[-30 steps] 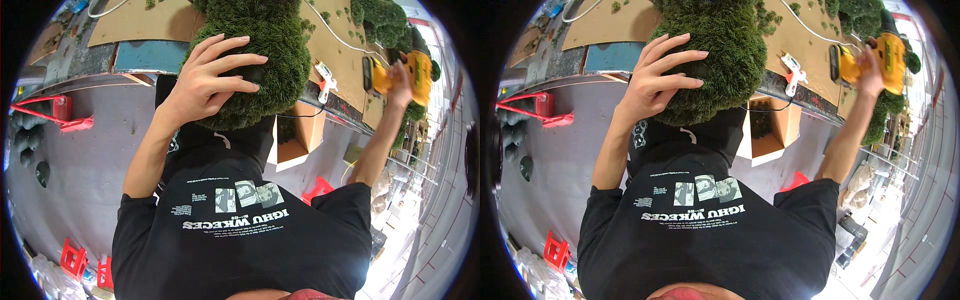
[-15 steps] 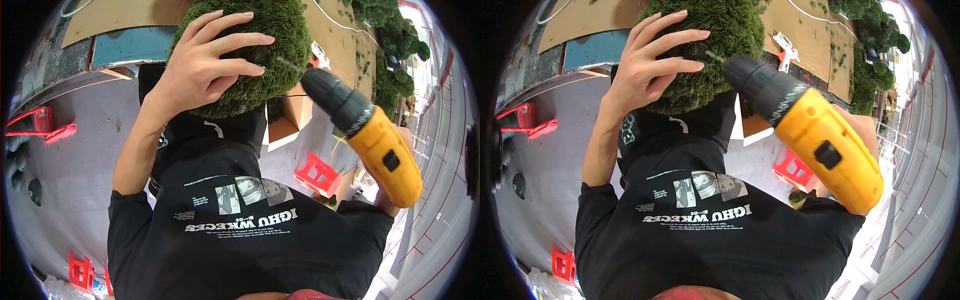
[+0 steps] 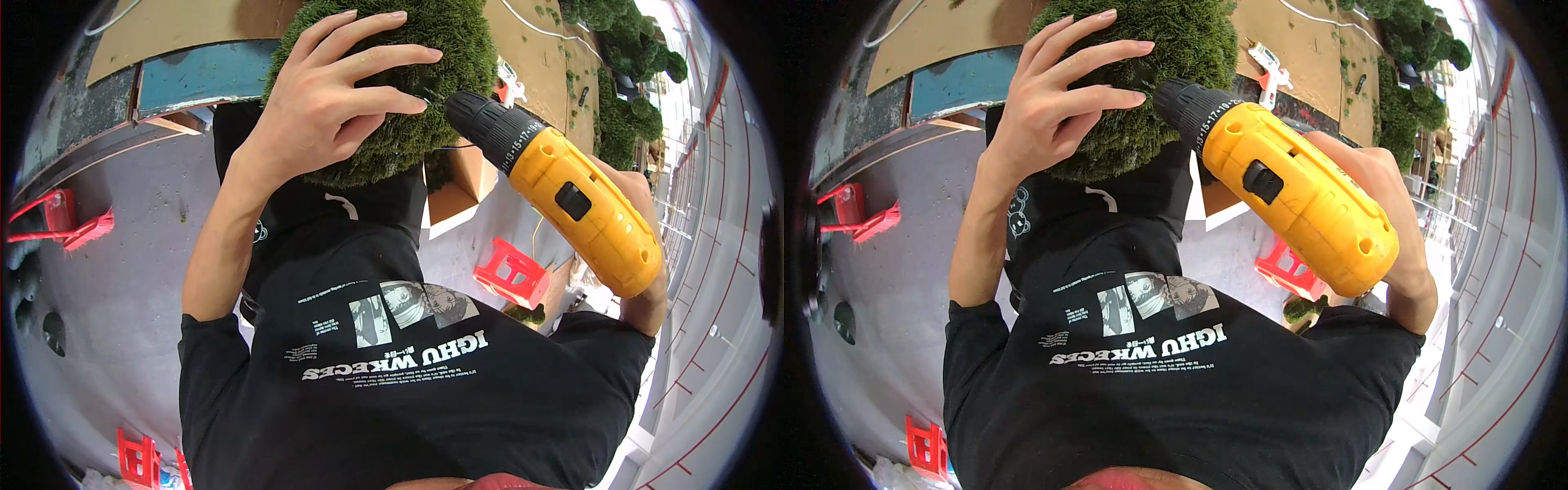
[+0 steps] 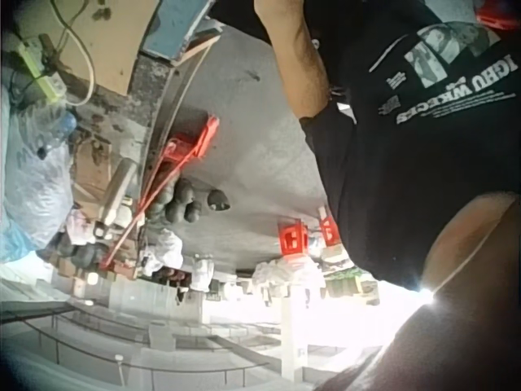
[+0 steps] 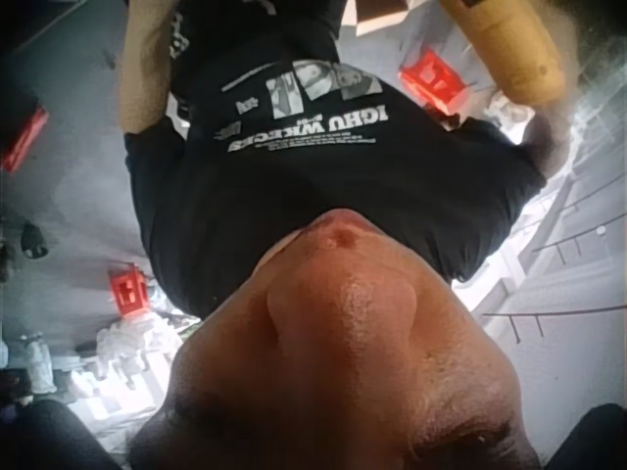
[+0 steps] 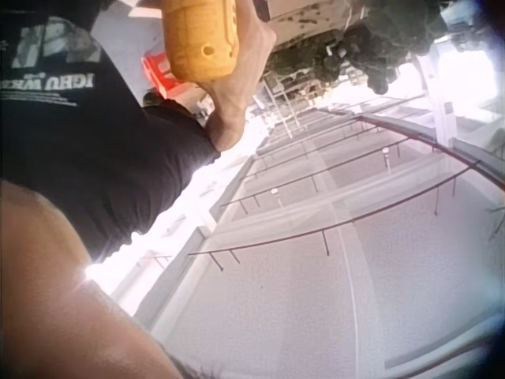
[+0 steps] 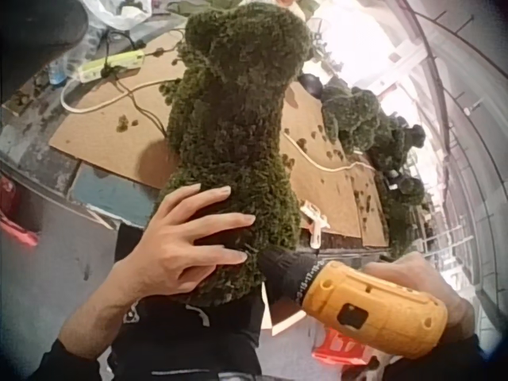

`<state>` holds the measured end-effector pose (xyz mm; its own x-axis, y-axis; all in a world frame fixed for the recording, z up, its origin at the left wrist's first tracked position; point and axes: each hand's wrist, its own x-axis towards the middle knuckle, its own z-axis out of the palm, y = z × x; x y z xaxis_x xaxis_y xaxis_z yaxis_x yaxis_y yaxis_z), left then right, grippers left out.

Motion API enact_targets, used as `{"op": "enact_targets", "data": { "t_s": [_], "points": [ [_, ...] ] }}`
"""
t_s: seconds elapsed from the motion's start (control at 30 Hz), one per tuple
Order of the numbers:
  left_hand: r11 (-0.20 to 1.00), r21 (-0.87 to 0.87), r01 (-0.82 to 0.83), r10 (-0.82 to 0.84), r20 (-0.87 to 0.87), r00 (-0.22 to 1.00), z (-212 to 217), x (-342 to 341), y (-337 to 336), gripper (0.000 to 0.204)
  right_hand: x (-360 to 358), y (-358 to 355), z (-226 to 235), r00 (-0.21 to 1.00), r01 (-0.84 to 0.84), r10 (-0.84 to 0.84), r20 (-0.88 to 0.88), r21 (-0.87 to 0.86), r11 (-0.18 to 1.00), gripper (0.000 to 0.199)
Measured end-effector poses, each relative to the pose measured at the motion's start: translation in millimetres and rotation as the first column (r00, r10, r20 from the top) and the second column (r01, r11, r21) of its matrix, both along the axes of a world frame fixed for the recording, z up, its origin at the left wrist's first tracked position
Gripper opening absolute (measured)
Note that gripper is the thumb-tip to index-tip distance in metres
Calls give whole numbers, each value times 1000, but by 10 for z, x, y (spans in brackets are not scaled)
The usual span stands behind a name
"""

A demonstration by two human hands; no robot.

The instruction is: The recorder is assembling artificial moss decorations by gluing small moss tufts onto a larger green sculpted base.

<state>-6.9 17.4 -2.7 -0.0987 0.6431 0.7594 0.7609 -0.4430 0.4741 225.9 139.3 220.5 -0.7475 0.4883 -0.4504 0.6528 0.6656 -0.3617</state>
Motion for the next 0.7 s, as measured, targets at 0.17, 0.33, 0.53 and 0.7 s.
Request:
{"op": "enact_targets", "data": {
  "t_s": [0.17, 0.33, 0.53, 0.7],
  "points": [
    [980, -196, 33, -37, -17, 999, 51, -52, -78, 31, -12, -7, -7, 1000, -7, 8, -19, 23, 1000, 33],
    [996, -79, 37, -38, -5, 999, -66, -48, -13, 32, -7, 2, -12, 1000, 12, -12, 5, 2, 1000, 33],
    [995, -94, 38, -40, -15, 999, -93, -52, -25, 29, -2, 14, -24, 1000, -13, 13, -2, 19, 1000, 34],
    [997, -67, 38, -39, 0, 999, -92, -45, -5, 29, -91, -25, 22, 999, 4, -5, -34, -30, 1000, 34]
  ]
}}
